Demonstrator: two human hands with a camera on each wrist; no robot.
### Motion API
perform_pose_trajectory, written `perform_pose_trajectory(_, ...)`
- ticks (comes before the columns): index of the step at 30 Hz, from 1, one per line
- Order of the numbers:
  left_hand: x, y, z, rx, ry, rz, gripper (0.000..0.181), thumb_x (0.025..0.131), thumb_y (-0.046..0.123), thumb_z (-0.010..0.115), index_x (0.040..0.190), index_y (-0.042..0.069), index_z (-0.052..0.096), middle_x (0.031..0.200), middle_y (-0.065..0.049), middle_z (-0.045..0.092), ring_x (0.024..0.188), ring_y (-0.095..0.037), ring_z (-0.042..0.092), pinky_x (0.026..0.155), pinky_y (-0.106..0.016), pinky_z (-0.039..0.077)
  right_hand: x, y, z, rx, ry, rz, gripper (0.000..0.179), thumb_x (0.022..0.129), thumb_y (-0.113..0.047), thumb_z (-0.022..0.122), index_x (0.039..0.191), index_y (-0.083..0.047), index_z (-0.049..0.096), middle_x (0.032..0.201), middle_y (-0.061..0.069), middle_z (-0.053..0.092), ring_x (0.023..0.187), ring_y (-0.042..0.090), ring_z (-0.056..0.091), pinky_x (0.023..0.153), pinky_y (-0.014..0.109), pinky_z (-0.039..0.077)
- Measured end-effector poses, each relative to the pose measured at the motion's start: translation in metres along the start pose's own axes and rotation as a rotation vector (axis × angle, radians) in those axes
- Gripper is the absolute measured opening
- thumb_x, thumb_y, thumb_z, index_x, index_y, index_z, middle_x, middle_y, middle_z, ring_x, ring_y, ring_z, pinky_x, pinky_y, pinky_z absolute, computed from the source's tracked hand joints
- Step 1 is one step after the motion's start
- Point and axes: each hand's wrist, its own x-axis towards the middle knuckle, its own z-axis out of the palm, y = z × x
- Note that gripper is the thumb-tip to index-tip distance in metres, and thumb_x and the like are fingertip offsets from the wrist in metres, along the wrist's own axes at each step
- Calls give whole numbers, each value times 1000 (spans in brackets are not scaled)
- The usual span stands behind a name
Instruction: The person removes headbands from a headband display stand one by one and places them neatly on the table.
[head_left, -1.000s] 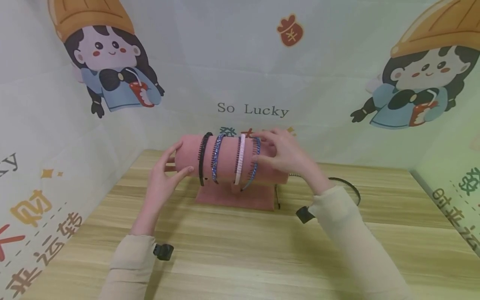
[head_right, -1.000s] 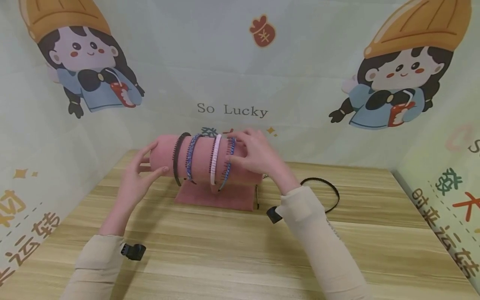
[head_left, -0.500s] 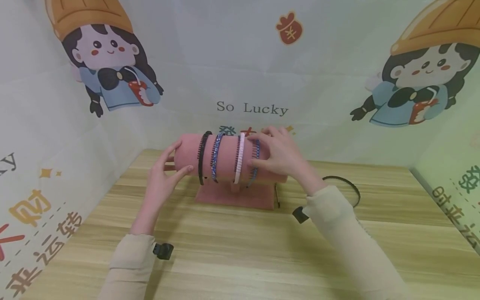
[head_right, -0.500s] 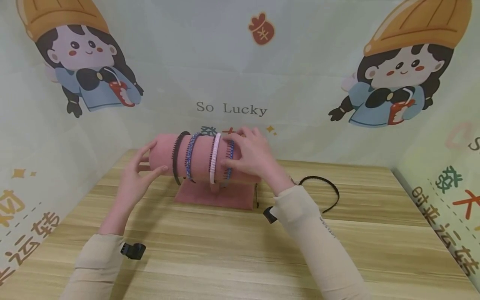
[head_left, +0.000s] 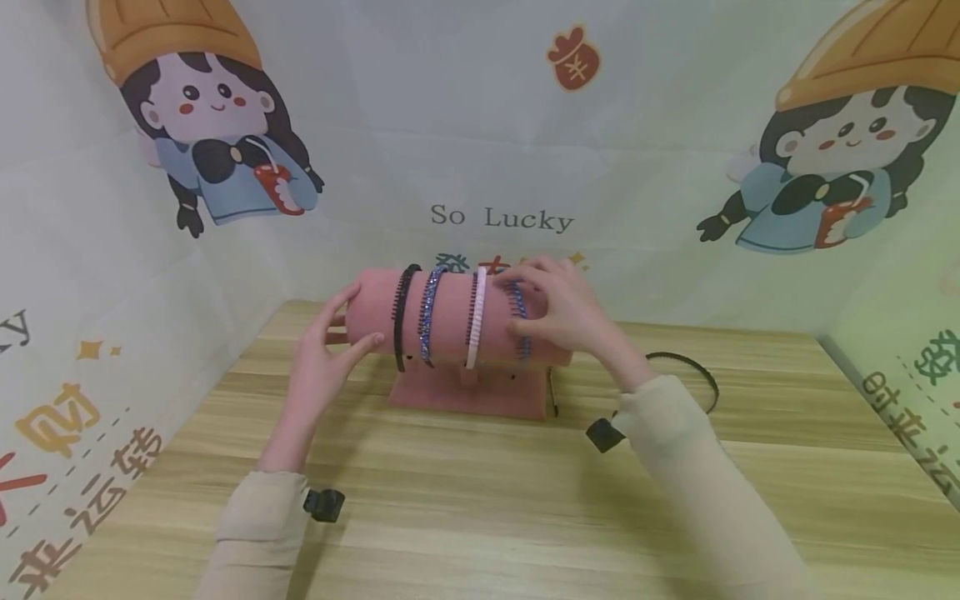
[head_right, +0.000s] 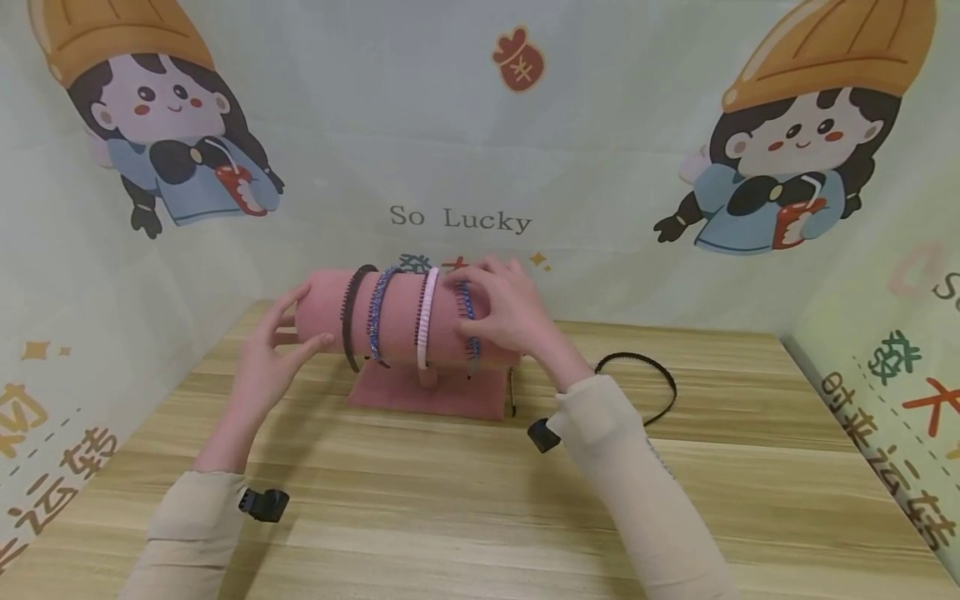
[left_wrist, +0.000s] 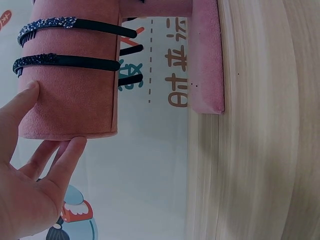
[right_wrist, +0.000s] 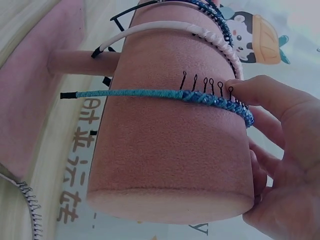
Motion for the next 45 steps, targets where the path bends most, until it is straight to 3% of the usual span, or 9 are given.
perform_pose_trajectory(11, -2, -1, -1, -4, -3, -12, 73, 91, 33, 71, 149, 51, 31, 145, -17, 51, 116, -39, 56, 91, -53, 51, -5, 2, -7, 149, -59, 14, 58, 83, -10, 75, 137, -20, 57, 134, 10, 52, 121, 26, 45, 102, 50, 41)
perform_pose_trajectory(19, -3, -1, -2, -1, 1, 3, 72, 91, 35, 71, 149, 51, 32, 143, -18, 53, 115, -39, 57, 91, -53, 50, -9, -1, -13, 123, -82, -2, 73, 83, -9, 75, 148, -11, 42, 130, 13, 55, 116, 27, 52, 100, 46, 47)
perform_pose_trajectory(26, -3, -2, -2, 2, 6, 19, 72, 91, 33, 71, 150, 49, 32, 140, -19, 55, 113, -39, 58, 89, -52, 51, -11, -13, -17, 174, -96, 109, 82, 82, -5, 75, 152, -10, 33, 120, 13, 59, 105, 26, 60, 90, 41, 54)
perform_pose_trajectory(30, -3, -3, -1, 4, 7, 20, 72, 91, 33, 71, 150, 50, 32, 140, -19, 55, 112, -39, 59, 87, -50, 52, -14, -19, -18, 149, -84, 183, 77, 85, -7, 74, 152, -12, 35, 115, 12, 59, 96, 25, 60, 76, 35, 54)
perform_pose_trajectory(36, -2, -2, 0, 9, 6, 17, 72, 91, 32, 71, 150, 48, 33, 142, -17, 54, 112, -38, 59, 86, -49, 53, -16, -18, -17, 131, -30, 248, 71, 86, -9, 72, 148, -10, 39, 105, 11, 60, 88, 23, 59, 67, 30, 52)
perform_pose_trajectory(45, 0, -2, 0, 16, 12, 19, 72, 91, 33, 71, 150, 49, 33, 140, -18, 55, 112, -39, 59, 86, -50, 53, -19, -20, -21, 137, 44, 285, 60, 85, -9, 70, 141, -10, 49, 102, 10, 64, 89, 24, 65, 67, 31, 55)
